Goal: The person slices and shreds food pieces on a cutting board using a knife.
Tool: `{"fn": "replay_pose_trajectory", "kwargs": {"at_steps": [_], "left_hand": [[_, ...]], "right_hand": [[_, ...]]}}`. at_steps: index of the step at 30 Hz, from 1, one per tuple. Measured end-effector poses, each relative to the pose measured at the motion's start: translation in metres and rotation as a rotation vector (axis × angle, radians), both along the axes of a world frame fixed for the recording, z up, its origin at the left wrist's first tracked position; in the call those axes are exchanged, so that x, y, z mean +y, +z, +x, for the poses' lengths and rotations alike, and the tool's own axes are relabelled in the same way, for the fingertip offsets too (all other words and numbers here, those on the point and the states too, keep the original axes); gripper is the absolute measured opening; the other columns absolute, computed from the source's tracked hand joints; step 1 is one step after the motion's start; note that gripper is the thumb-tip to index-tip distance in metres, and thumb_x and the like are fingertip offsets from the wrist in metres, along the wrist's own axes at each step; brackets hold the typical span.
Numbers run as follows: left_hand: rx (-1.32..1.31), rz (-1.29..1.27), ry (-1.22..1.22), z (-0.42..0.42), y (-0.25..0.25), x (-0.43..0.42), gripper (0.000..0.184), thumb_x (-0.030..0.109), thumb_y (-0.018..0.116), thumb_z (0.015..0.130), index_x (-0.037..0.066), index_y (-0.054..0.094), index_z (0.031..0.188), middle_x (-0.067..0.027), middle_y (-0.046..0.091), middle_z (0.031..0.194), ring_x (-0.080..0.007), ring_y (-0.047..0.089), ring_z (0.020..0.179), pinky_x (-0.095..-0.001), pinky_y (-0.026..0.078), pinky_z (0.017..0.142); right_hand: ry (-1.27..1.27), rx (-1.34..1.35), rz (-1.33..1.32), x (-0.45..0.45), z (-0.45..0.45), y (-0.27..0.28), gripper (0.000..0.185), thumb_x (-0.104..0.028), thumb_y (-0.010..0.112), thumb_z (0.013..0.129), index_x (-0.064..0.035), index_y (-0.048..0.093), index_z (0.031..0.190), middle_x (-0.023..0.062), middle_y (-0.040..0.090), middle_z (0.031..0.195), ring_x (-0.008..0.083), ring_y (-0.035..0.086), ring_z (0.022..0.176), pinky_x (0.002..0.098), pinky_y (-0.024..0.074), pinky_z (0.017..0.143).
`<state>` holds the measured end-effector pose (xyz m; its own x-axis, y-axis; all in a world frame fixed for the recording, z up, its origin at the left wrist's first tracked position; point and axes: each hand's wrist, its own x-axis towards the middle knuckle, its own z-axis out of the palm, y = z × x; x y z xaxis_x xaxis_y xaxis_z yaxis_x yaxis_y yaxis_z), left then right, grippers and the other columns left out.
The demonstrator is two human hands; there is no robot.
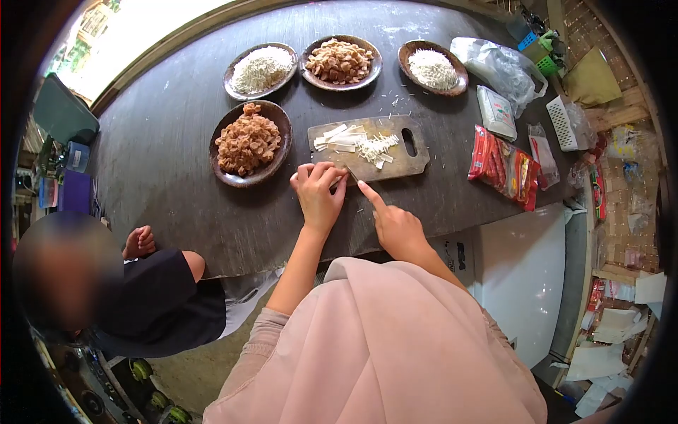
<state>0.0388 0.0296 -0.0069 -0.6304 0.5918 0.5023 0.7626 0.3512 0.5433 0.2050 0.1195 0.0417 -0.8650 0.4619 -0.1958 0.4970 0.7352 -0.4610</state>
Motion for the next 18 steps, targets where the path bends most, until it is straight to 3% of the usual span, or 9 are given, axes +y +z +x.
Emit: {"fn": "replay_pose_trajectory", "kwargs": {"at_steps": [18], "left_hand": [[0.012,-0.025,0.026,0.002,0.002,-0.002,0.010,0.018,0.082,0.080,0.015,0.077,0.088,0.0028,0.071,0.101,-0.0225,0.057,0.100,-0.0405,0.037,0.091]], "right_hand": [[0.022,0.011,-0.056,0.010,0.002,0.001,0.071,-0.013,0.051,0.098,-0.0388,0.026,0.160,0.0209,0.066,0.074,0.0420,0.069,0.069,0.0553,0.0557,0.066]]}}
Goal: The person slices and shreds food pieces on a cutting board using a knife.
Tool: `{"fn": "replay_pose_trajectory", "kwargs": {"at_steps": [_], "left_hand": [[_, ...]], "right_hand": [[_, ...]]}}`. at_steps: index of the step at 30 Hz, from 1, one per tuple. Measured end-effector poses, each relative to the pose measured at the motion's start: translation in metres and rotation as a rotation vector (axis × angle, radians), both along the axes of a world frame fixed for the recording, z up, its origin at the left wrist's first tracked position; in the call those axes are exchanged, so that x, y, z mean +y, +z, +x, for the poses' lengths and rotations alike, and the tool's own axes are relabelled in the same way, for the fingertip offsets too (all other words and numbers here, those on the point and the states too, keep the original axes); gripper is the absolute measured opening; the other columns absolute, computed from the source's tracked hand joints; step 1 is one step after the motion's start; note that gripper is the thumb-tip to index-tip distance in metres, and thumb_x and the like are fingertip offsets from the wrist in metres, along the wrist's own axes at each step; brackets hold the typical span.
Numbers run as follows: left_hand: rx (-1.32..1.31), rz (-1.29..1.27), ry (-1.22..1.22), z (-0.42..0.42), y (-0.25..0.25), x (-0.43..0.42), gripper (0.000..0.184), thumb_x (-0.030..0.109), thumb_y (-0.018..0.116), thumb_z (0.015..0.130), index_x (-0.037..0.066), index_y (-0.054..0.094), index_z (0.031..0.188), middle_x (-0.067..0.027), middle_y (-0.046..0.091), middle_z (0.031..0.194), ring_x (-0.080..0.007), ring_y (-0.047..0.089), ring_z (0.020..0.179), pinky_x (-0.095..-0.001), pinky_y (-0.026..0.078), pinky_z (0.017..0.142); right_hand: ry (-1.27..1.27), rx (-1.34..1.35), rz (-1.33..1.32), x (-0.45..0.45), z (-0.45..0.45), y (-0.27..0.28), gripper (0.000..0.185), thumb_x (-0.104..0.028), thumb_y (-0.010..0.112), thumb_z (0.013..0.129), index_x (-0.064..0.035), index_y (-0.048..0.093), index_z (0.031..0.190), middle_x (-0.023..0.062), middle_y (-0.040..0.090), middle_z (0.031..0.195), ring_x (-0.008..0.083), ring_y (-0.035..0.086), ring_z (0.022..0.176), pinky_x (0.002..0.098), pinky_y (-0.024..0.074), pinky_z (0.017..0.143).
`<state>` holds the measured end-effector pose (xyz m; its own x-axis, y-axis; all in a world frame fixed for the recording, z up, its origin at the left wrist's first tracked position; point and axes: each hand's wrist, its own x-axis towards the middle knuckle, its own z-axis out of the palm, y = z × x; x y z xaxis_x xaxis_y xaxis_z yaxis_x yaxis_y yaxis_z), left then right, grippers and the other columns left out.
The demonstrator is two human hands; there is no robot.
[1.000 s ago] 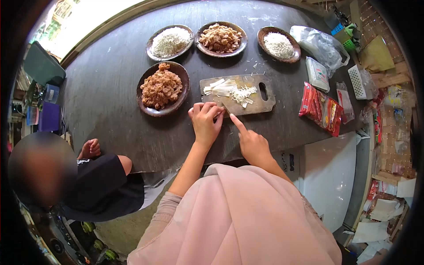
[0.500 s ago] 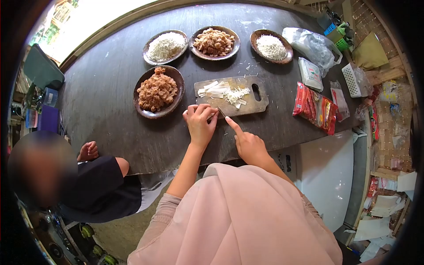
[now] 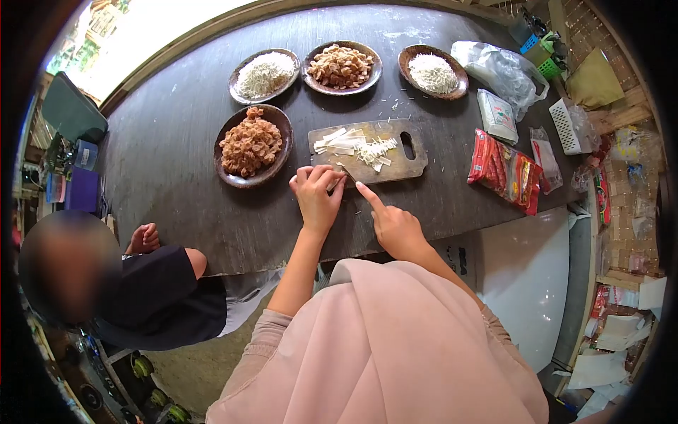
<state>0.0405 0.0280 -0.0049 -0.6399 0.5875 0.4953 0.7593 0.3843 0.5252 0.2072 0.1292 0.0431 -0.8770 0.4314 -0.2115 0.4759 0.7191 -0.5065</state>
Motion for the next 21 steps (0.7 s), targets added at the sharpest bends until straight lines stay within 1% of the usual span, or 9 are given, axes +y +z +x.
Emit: {"fn": "replay_pose_trajectory", "kwargs": {"at_steps": [5,7,10,14,16,21], "left_hand": [[-0.039,0.011,-0.015,0.000,0.002,0.001,0.010,0.018,0.082,0.080,0.015,0.077,0.087,0.0028,0.071,0.100,-0.0220,0.057,0.100,-0.0405,0.036,0.092],[-0.023,0.006,-0.010,0.000,0.002,0.000,0.010,0.017,0.082,0.080,0.015,0.077,0.088,0.0028,0.072,0.100,-0.0218,0.058,0.100,-0.0403,0.037,0.092],[0.016,0.016,-0.013,0.000,0.002,-0.002,0.011,0.017,0.082,0.080,0.015,0.078,0.089,0.0027,0.072,0.100,-0.0216,0.058,0.100,-0.0399,0.037,0.092],[0.028,0.036,-0.035,-0.001,-0.001,-0.003,0.013,0.017,0.082,0.080,0.016,0.079,0.092,0.0021,0.073,0.101,-0.0214,0.059,0.101,-0.0393,0.037,0.092],[0.026,0.031,-0.049,-0.004,-0.001,-0.004,0.013,0.016,0.082,0.080,0.016,0.079,0.092,0.0021,0.073,0.100,-0.0211,0.059,0.100,-0.0392,0.037,0.092],[0.018,-0.007,-0.082,-0.005,0.007,-0.007,0.013,0.016,0.082,0.079,0.016,0.079,0.092,0.0022,0.072,0.099,-0.0201,0.059,0.099,-0.0387,0.037,0.091]], "right_hand": [[0.024,-0.054,-0.036,0.008,0.017,0.008,0.068,-0.016,0.051,0.101,-0.0373,0.026,0.160,0.0207,0.066,0.074,0.0423,0.068,0.068,0.0554,0.0551,0.065],[0.053,0.016,-0.044,0.015,0.013,0.009,0.067,-0.017,0.052,0.101,-0.0373,0.027,0.160,0.0201,0.066,0.075,0.0423,0.068,0.068,0.0551,0.0549,0.066],[0.019,0.043,-0.035,0.018,0.004,0.008,0.067,-0.016,0.053,0.101,-0.0376,0.028,0.160,0.0201,0.066,0.076,0.0421,0.068,0.069,0.0547,0.0548,0.066],[0.045,0.050,-0.054,0.017,0.005,0.015,0.066,-0.016,0.053,0.101,-0.0377,0.029,0.159,0.0202,0.066,0.077,0.0420,0.068,0.070,0.0548,0.0546,0.067],[0.052,-0.001,-0.094,0.017,0.004,0.020,0.064,-0.014,0.053,0.100,-0.0328,0.035,0.157,0.0238,0.068,0.083,0.0442,0.068,0.078,0.0543,0.0532,0.073],[0.049,0.023,-0.128,0.030,-0.002,0.023,0.063,-0.013,0.053,0.099,-0.0316,0.037,0.157,0.0259,0.067,0.082,0.0449,0.067,0.078,0.0544,0.0524,0.074]]}}
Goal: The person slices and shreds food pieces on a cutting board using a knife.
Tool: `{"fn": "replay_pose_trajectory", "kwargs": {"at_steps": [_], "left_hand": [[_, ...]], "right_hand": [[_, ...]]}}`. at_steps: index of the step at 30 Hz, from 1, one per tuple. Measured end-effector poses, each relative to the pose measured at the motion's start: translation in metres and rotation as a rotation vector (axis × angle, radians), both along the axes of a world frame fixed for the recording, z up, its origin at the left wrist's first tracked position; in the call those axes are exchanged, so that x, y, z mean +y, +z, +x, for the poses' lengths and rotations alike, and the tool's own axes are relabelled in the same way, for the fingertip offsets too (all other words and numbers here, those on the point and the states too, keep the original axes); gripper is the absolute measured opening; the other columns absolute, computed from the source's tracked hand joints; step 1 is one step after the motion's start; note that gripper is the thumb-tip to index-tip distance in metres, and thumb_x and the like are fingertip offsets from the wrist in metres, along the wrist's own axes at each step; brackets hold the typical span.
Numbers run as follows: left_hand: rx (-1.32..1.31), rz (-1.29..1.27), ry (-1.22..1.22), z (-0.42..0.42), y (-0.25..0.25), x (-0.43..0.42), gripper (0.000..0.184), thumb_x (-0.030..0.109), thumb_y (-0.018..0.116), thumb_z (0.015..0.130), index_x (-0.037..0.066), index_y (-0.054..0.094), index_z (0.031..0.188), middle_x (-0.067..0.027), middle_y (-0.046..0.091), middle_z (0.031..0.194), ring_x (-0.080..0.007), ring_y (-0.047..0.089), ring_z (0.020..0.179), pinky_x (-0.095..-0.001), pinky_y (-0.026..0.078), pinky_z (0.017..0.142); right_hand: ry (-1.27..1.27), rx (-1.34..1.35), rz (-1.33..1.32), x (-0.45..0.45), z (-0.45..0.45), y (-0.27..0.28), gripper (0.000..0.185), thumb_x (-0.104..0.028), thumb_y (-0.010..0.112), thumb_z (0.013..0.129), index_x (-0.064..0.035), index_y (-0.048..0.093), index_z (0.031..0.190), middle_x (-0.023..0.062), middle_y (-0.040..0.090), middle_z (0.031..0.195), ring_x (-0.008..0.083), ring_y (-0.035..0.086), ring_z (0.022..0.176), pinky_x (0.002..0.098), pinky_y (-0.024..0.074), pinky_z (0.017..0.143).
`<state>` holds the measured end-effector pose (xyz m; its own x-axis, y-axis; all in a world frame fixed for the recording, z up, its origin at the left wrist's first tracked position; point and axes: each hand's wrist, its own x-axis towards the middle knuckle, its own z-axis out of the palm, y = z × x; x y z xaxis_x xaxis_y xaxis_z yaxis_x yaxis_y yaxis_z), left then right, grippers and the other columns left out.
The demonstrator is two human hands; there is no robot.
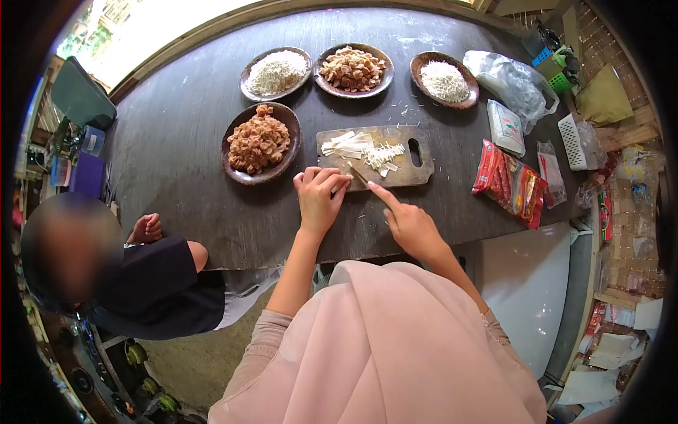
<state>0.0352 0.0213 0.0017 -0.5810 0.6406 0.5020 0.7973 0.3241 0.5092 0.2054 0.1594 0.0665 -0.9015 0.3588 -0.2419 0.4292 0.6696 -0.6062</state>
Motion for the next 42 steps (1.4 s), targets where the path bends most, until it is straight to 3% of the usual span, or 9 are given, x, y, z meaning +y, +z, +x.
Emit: {"fn": "replay_pose_trajectory", "kwargs": {"at_steps": [4,14,16,26,34,42], "left_hand": [[-0.021,-0.019,-0.006,-0.002,-0.003,0.000,0.014,0.015,0.082,0.079,0.016,0.078,0.093,0.0023,0.072,0.099,-0.0199,0.060,0.099,-0.0385,0.036,0.092],[-0.028,-0.009,-0.020,-0.003,-0.003,0.000,0.016,0.013,0.078,0.078,0.017,0.077,0.094,0.0026,0.070,0.102,-0.0214,0.058,0.103,-0.0410,0.036,0.094],[-0.030,-0.010,-0.022,-0.003,-0.003,0.000,0.016,0.013,0.078,0.078,0.017,0.076,0.094,0.0027,0.070,0.102,-0.0213,0.058,0.103,-0.0409,0.036,0.094],[-0.053,-0.043,-0.052,-0.008,-0.001,-0.001,0.016,0.011,0.080,0.077,0.015,0.076,0.092,0.0025,0.071,0.103,-0.0217,0.059,0.104,-0.0397,0.037,0.094],[-0.059,-0.038,-0.047,-0.008,-0.001,0.000,0.017,0.011,0.080,0.075,0.016,0.074,0.090,0.0039,0.071,0.102,-0.0209,0.058,0.104,-0.0406,0.036,0.095],[-0.082,-0.020,-0.042,-0.008,-0.003,0.000,0.017,0.011,0.080,0.075,0.016,0.074,0.090,0.0045,0.070,0.102,-0.0211,0.058,0.103,-0.0414,0.037,0.094]], "right_hand": [[-0.085,0.022,-0.023,0.013,0.001,0.002,0.063,-0.013,0.053,0.099,-0.0322,0.037,0.156,0.0278,0.067,0.083,0.0462,0.067,0.078,0.0552,0.0516,0.074],[0.003,0.009,-0.094,-0.005,-0.002,-0.002,0.062,-0.011,0.052,0.100,-0.0304,0.035,0.157,0.0289,0.067,0.085,0.0474,0.067,0.081,0.0551,0.0513,0.076],[0.016,0.045,-0.088,-0.003,-0.001,-0.005,0.062,-0.013,0.053,0.101,-0.0323,0.035,0.157,0.0246,0.068,0.083,0.0446,0.067,0.077,0.0547,0.0526,0.071],[0.019,0.051,-0.056,-0.007,-0.002,-0.005,0.063,-0.012,0.054,0.101,-0.0333,0.035,0.157,0.0224,0.067,0.080,0.0429,0.067,0.075,0.0533,0.0531,0.070],[0.030,0.013,0.288,-0.024,-0.002,-0.019,0.082,-0.006,0.059,0.092,-0.0438,0.030,0.159,0.0141,0.058,0.072,0.0338,0.066,0.060,0.0475,0.0559,0.057],[0.016,-0.018,0.306,-0.028,-0.003,-0.021,0.088,-0.003,0.060,0.088,-0.0451,0.030,0.159,0.0130,0.056,0.075,0.0326,0.066,0.059,0.0464,0.0558,0.057]]}}
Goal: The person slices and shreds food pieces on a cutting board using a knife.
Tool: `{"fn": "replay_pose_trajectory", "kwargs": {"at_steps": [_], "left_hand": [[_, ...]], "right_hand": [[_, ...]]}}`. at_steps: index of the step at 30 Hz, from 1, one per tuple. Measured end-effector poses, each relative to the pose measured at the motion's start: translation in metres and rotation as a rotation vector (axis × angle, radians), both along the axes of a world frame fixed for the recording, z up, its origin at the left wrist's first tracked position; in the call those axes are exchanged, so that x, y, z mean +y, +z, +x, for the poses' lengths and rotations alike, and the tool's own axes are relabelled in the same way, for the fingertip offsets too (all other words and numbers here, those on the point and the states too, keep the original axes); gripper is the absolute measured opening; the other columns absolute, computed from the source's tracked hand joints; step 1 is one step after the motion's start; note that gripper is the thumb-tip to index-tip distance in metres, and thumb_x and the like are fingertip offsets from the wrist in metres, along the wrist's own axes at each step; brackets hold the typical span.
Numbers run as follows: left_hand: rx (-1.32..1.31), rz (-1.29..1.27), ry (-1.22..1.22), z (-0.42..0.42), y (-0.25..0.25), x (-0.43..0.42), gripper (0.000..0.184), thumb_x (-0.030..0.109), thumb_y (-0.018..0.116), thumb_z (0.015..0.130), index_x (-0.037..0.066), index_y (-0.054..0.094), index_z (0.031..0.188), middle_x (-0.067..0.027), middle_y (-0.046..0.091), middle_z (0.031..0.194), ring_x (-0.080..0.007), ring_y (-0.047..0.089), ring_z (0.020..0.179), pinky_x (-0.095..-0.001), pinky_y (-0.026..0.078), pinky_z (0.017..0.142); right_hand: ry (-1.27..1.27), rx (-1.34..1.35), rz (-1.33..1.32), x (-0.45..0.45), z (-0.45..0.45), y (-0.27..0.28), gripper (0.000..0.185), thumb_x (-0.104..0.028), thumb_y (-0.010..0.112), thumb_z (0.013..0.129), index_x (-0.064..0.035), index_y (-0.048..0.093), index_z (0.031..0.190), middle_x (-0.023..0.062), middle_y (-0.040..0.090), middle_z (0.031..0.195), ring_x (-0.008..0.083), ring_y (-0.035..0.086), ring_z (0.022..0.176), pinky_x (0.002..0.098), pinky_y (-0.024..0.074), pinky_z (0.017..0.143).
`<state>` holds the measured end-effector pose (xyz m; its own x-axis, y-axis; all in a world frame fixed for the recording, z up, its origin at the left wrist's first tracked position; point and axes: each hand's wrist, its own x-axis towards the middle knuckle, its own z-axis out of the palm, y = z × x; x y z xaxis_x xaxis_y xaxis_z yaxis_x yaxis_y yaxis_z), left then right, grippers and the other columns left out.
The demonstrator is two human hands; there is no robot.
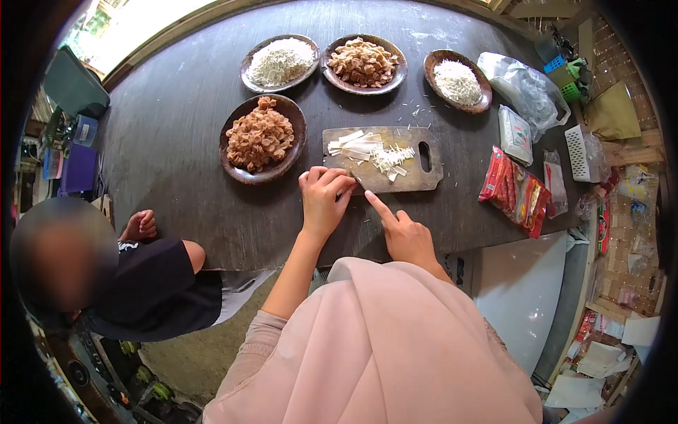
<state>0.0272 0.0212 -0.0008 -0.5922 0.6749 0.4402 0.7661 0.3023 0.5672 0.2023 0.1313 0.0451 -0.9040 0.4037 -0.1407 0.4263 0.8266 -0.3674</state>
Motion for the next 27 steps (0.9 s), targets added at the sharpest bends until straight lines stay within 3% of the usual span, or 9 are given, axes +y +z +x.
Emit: {"fn": "replay_pose_trajectory", "kwargs": {"at_steps": [10,23,27], "left_hand": [[-0.029,-0.012,-0.007,0.000,0.002,0.000,0.017,0.010,0.079,0.075,0.015,0.075,0.091,0.0021,0.071,0.103,-0.0226,0.058,0.104,-0.0409,0.037,0.095],[-0.015,-0.001,0.000,0.000,-0.001,0.000,0.017,0.010,0.080,0.074,0.016,0.074,0.090,0.0018,0.071,0.104,-0.0229,0.059,0.106,-0.0405,0.038,0.095],[-0.010,-0.004,0.008,0.001,-0.001,0.000,0.017,0.010,0.080,0.074,0.015,0.074,0.089,0.0017,0.071,0.104,-0.0231,0.059,0.105,-0.0405,0.038,0.095]], "right_hand": [[0.029,0.016,-0.065,0.012,0.001,0.001,0.072,-0.014,0.058,0.099,-0.0449,0.030,0.158,0.0128,0.056,0.074,0.0326,0.065,0.059,0.0461,0.0557,0.057],[0.038,-0.004,-0.056,0.012,0.002,0.002,0.074,-0.015,0.059,0.099,-0.0462,0.028,0.158,0.0126,0.057,0.074,0.0326,0.066,0.060,0.0457,0.0559,0.057],[0.037,-0.011,-0.026,0.010,0.001,0.001,0.081,-0.010,0.059,0.095,-0.0475,0.027,0.158,0.0122,0.056,0.074,0.0309,0.066,0.059,0.0458,0.0563,0.057]]}}
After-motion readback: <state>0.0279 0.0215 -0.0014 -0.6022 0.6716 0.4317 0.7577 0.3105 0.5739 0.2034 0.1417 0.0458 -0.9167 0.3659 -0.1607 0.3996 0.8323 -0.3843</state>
